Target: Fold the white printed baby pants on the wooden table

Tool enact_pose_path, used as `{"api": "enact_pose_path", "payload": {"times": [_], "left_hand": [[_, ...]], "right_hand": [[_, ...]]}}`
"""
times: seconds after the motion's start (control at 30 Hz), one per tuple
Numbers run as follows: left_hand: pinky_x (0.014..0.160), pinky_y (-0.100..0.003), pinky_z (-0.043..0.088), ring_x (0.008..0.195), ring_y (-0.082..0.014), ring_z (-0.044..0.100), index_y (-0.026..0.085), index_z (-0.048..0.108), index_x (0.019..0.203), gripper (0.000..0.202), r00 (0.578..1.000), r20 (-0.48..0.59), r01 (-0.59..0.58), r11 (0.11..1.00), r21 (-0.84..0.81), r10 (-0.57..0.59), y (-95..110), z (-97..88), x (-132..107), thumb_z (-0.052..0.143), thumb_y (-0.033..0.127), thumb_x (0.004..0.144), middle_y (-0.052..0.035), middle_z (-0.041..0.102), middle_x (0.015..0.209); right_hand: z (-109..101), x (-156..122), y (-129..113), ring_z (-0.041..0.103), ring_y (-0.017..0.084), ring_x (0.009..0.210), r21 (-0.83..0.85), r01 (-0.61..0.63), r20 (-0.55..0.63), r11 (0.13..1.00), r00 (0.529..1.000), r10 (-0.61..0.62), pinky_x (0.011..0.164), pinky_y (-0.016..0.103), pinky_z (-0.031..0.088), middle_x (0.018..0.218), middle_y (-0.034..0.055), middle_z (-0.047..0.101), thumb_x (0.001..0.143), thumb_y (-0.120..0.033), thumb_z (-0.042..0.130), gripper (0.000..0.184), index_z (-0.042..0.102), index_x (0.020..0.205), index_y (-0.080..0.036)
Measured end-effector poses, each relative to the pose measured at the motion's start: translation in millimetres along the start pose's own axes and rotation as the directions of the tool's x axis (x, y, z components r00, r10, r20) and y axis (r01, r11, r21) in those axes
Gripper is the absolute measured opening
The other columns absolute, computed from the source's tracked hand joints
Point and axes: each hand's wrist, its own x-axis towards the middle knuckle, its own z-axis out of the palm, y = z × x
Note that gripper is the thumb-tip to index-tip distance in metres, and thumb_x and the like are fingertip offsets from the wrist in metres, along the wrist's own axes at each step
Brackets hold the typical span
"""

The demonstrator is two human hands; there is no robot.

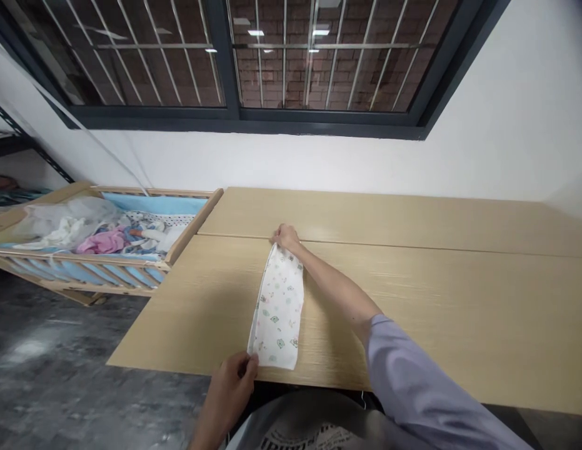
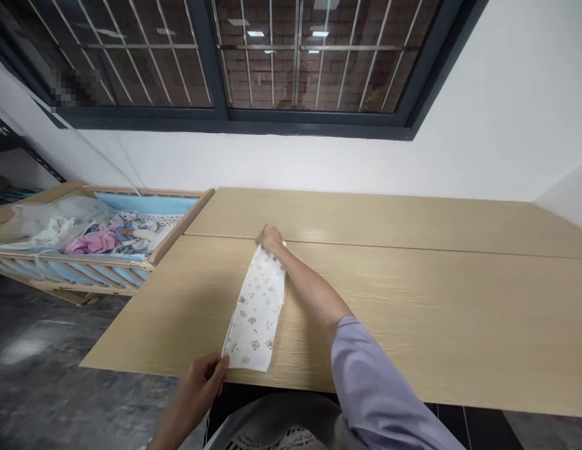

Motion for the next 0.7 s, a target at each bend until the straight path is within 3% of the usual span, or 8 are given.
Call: {"api": "enact_pose_path", "payload": {"times": [0.17, 0.27, 0.3, 0.37, 0.43, 0.53, 0.6, 0.7], "left_hand": [[0.063, -0.031, 0.034, 0.067, -0.023, 0.062, 0.021, 0.053, 0.062, 0.045, 0.999, -0.033, 0.029, 0.982, 0.186, -0.023, -0.7, -1.7, -0.9, 0.032, 0.046, 0.094, -0.0049, 0.064, 0.065], [0.062, -0.033, 0.035, 0.074, -0.028, 0.068, 0.022, 0.063, 0.076, 0.039, 0.98, -0.167, 0.168, 0.895, 0.412, -0.107, 2.1, -4.9, -5.0, 0.036, 0.041, 0.097, -0.007, 0.073, 0.078], [0.061, -0.033, 0.036, 0.074, -0.0286, 0.069, 0.023, 0.064, 0.08, 0.037, 0.969, -0.232, 0.189, 0.865, 0.466, -0.087, 3.0, -4.6, -6.9, 0.038, 0.041, 0.098, -0.0068, 0.074, 0.079], [0.065, -0.035, 0.042, 0.075, -0.0278, 0.07, 0.023, 0.065, 0.083, 0.035, 0.939, -0.324, 0.084, 0.84, 0.536, 0.113, 4.0, 0.1, -10.6, 0.041, 0.042, 0.099, -0.0062, 0.074, 0.081], [0.077, -0.036, 0.047, 0.086, -0.0261, 0.07, 0.022, 0.068, 0.094, 0.03, 0.835, -0.33, -0.169, 0.775, 0.608, 0.441, 3.4, 11.4, -13.2, 0.045, 0.04, 0.099, -0.0073, 0.075, 0.093], [0.092, -0.037, 0.047, 0.112, -0.027, 0.065, 0.018, 0.062, 0.127, 0.036, 0.647, -0.24, -0.375, 0.577, 0.726, 0.723, -2.7, 35.1, -14.9, 0.05, 0.034, 0.097, -0.0131, 0.068, 0.128], [0.096, -0.039, 0.045, 0.124, -0.0304, 0.059, 0.016, 0.056, 0.138, 0.047, 0.622, -0.188, -0.366, 0.495, 0.789, 0.76, -10.7, 48.9, -15.3, 0.053, 0.033, 0.094, -0.0167, 0.06, 0.141], [0.098, -0.042, 0.044, 0.128, -0.035, 0.056, 0.02, 0.053, 0.143, 0.055, 0.632, -0.127, -0.34, 0.421, 0.841, 0.765, -24.7, 59.8, -15.8, 0.057, 0.037, 0.091, -0.0177, 0.058, 0.142]], "right_hand": [[0.7, -6.3, -4.1, 0.067, 0.019, 0.074, -0.035, 0.03, 0.011, 0.999, 1.0, -0.029, 0.059, 0.023, 0.042, 0.078, 0.0072, 0.071, 0.081, -0.028, 0.072, 0.014, 0.066, 0.086, -0.016], [-3.6, -19.6, -6.6, 0.068, 0.022, 0.088, -0.043, 0.088, -0.009, 0.995, 0.996, -0.088, 0.07, 0.027, 0.047, 0.095, 0.0112, 0.073, 0.09, -0.038, 0.064, 0.027, 0.064, 0.105, -0.015], [-5.4, -27.1, -7.9, 0.068, 0.023, 0.095, -0.046, 0.127, -0.018, 0.991, 0.992, -0.128, 0.077, 0.029, 0.049, 0.104, 0.0122, 0.073, 0.093, -0.04, 0.06, 0.032, 0.062, 0.113, -0.015], [-8.3, -48.0, -11.4, 0.064, 0.024, 0.11, -0.055, 0.288, -0.016, 0.956, 0.957, -0.289, 0.092, 0.033, 0.047, 0.12, 0.0136, 0.069, 0.098, -0.042, 0.054, 0.038, 0.057, 0.127, -0.016], [-9.6, -77.0, -15.6, 0.058, 0.025, 0.123, -0.054, 0.531, 0.049, 0.845, 0.847, -0.529, 0.104, 0.037, 0.043, 0.132, 0.0148, 0.063, 0.101, -0.044, 0.05, 0.044, 0.052, 0.136, -0.017], [-7.1, -130.5, -19.3, 0.043, 0.027, 0.141, -0.004, 0.81, 0.242, 0.587, 0.57, -0.785, 0.113, 0.045, 0.037, 0.151, 0.0167, 0.048, 0.103, -0.049, 0.043, 0.055, 0.043, 0.148, -0.017], [-2.7, -165.5, -17.0, 0.032, 0.028, 0.149, 0.037, 0.889, 0.353, 0.457, 0.416, -0.838, 0.118, 0.045, 0.032, 0.159, 0.0179, 0.037, 0.104, -0.049, 0.04, 0.06, 0.036, 0.153, -0.016], [6.1, -203.2, -5.4, 0.024, 0.026, 0.153, 0.09, 0.941, 0.426, 0.327, 0.26, -0.867, 0.123, 0.04, 0.024, 0.162, 0.0189, 0.031, 0.105, -0.049, 0.038, 0.064, 0.032, 0.156, -0.011]]}}
